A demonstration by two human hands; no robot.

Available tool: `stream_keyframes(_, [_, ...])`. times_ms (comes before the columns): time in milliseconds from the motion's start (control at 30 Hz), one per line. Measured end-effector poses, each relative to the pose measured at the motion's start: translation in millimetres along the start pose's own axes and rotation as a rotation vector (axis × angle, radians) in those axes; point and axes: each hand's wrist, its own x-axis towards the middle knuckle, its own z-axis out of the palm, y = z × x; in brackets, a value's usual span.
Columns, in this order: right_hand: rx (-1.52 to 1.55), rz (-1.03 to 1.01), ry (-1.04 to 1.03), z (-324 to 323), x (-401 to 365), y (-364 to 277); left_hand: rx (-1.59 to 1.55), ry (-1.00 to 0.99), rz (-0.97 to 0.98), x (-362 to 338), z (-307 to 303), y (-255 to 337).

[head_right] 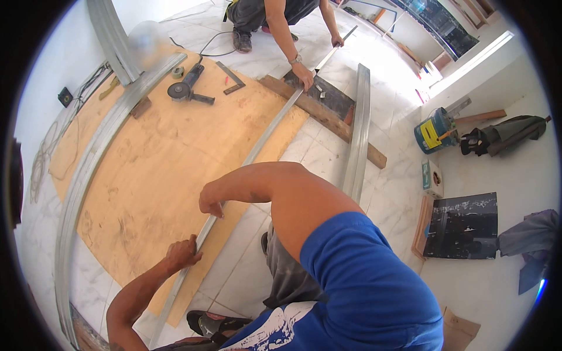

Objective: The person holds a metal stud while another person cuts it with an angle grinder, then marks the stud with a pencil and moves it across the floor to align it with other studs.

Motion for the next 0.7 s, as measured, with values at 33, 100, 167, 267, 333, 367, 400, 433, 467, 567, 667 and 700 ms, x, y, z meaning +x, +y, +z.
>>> stream_keyframes(33, [0.004, 0.004, 0.002, 1.0, 2.4, 2.2, -0.002, 0.017, 0.000, 0.8, -1.1, 0.3])
stream_keyframes(100, [-0.020, 0.010, -0.013, 0.7, 8.6, 5.5, 0.003, 0.061, 0.009, 2.6, -2.5, 0.7])
stream_keyframes(167, [-0.060, 0.022, -0.006, 1.8, 15.4, 9.4, 0.019, 0.123, 0.023, 4.9, -4.7, 0.7])
stream_keyframes(267, [-0.106, 0.053, 0.043, 3.4, 16.0, 14.0, 0.028, 0.165, -0.012, 7.4, -9.7, -0.5])
stream_keyframes(333, [-0.095, 0.087, 0.092, 2.7, 10.8, 18.2, 0.025, 0.168, -0.033, 6.8, -13.3, -4.1])
stream_keyframes(367, [-0.082, 0.109, 0.127, 2.7, 7.8, 20.3, 0.024, 0.168, -0.043, 7.0, -15.2, -6.3])
stream_keyframes(400, [-0.067, 0.129, 0.163, 3.4, 5.1, 21.2, 0.019, 0.171, -0.044, 6.2, -16.4, -8.4])
stream_keyframes(433, [-0.052, 0.150, 0.199, 3.5, 3.0, 22.8, 0.014, 0.173, -0.045, 6.0, -17.6, -10.9])
stream_keyframes(467, [-0.038, 0.168, 0.215, 3.5, 1.3, 24.9, 0.010, 0.173, -0.046, 5.9, -18.2, -13.2])
stream_keyframes(567, [-0.002, 0.215, 0.243, 3.5, -1.6, 29.0, 0.003, 0.201, -0.063, 10.2, -16.6, -18.2])
stream_keyframes(667, [-0.003, 0.242, 0.253, 2.4, -0.8, 31.4, 0.034, 0.220, -0.031, 12.3, -18.5, -20.1])
stream_keyframes(700, [-0.017, 0.241, 0.267, 3.3, 1.1, 31.6, 0.039, 0.218, -0.036, 14.0, -18.9, -20.6])
